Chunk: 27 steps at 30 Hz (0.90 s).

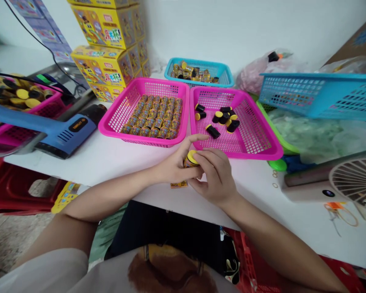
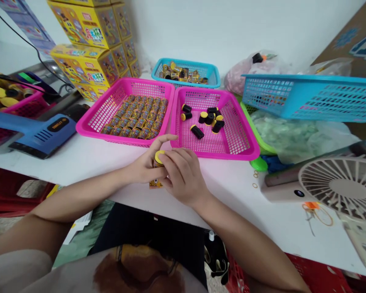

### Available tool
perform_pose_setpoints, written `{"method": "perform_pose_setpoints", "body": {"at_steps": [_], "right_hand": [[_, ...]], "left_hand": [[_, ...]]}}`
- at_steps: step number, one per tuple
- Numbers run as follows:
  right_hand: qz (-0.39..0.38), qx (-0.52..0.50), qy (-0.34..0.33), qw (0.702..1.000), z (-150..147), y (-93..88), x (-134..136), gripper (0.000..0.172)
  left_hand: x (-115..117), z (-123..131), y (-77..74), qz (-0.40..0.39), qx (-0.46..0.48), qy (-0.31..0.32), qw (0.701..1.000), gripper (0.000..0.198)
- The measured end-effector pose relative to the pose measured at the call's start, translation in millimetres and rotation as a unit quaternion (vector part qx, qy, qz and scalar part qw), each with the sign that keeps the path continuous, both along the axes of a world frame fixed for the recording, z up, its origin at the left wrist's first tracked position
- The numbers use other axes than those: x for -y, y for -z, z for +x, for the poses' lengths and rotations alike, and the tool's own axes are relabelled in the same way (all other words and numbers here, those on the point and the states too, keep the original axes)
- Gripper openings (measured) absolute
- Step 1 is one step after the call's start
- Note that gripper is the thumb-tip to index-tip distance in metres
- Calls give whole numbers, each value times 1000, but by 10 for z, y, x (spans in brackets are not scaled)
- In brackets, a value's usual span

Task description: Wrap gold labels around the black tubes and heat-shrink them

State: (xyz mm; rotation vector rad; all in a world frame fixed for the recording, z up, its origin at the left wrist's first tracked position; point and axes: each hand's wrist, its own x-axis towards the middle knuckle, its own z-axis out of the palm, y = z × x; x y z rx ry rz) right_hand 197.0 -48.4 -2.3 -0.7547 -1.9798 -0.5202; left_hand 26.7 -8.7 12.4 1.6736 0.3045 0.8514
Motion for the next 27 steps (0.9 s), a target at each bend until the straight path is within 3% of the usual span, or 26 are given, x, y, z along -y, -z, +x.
{"method": "perform_pose_setpoints", "body": {"at_steps": [4,10,16,21,27], "right_hand": [[33,5,-8,999,8,-6,-19,50],[45,33,8,998,-37,-27,13,36],[21,-12,-63,998,14,-54,0,32],[29,31,-55,998,41,-57,14,32],[8,26,-52,998,41,-10,-2,45]], "left_hand": [[54,13,2,44,-21,-83,995,76],[128,37,20,53,-37,-143,988,80],[139,45,1,-4,-19,-66,998,89],[109,22,24,19,-35,-76,996,88],[78,24,32,93,-24,-98,991,83]]}}
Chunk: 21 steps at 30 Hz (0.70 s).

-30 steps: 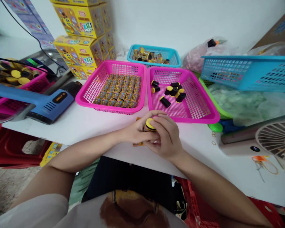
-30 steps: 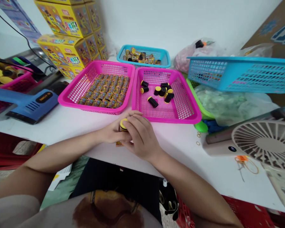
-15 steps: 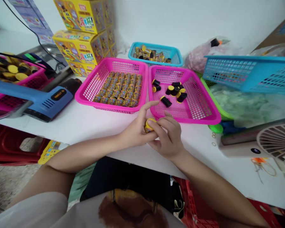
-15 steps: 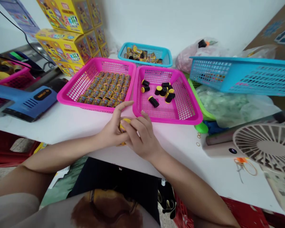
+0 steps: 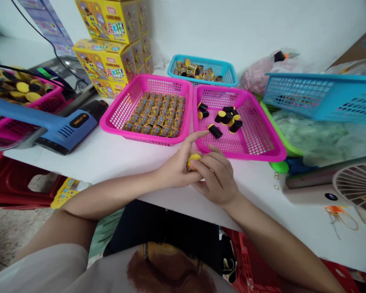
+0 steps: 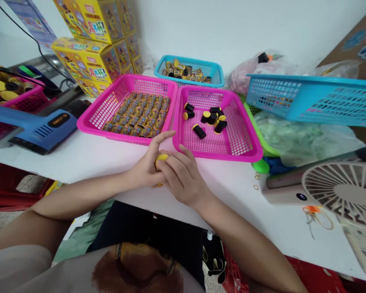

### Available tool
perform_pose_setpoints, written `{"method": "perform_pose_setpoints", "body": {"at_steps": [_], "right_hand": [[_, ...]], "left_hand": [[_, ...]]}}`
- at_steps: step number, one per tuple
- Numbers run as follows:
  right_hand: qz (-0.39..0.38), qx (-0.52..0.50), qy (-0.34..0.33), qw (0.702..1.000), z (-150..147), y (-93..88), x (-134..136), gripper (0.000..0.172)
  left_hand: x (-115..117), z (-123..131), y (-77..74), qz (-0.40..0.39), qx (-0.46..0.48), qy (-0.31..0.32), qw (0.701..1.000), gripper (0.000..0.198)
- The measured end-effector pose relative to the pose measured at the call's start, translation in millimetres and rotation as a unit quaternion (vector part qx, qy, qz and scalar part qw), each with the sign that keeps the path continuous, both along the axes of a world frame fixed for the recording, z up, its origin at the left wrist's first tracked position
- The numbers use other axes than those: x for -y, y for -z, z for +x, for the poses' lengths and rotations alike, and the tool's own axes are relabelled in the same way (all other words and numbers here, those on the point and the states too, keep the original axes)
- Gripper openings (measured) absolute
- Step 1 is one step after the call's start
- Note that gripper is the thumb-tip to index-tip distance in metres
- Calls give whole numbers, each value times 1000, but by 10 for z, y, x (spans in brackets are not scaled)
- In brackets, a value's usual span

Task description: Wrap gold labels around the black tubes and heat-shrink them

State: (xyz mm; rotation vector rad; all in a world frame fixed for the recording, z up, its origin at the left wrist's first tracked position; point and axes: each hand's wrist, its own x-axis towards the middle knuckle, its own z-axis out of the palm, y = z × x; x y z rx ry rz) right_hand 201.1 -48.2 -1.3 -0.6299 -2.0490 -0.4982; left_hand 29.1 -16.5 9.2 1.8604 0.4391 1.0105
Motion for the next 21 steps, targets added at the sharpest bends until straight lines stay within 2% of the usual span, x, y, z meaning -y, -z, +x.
{"method": "perform_pose_setpoints", "body": {"at_steps": [4,6,9,15,21], "right_hand": [[6,-10,7,1000,41,-78,-47,45],[2,-3,-11,1000,65,-148,-54,49],[-13,11,-41,999,92,-217,-43,57],[-32,0,-46,998,84,-188,-45,57],[-16,-8,-41,999,-10,-229,-61,63]], "left_hand": [[-29,-90,-166,49,-33,-53,997,61],[-27,-161,-273,22,-49,-56,997,51],[-4,-249,-373,-45,-54,-41,997,51],[6,-301,-365,-86,-48,-32,995,51],[53,-350,-396,-41,-37,-52,997,46]]}}
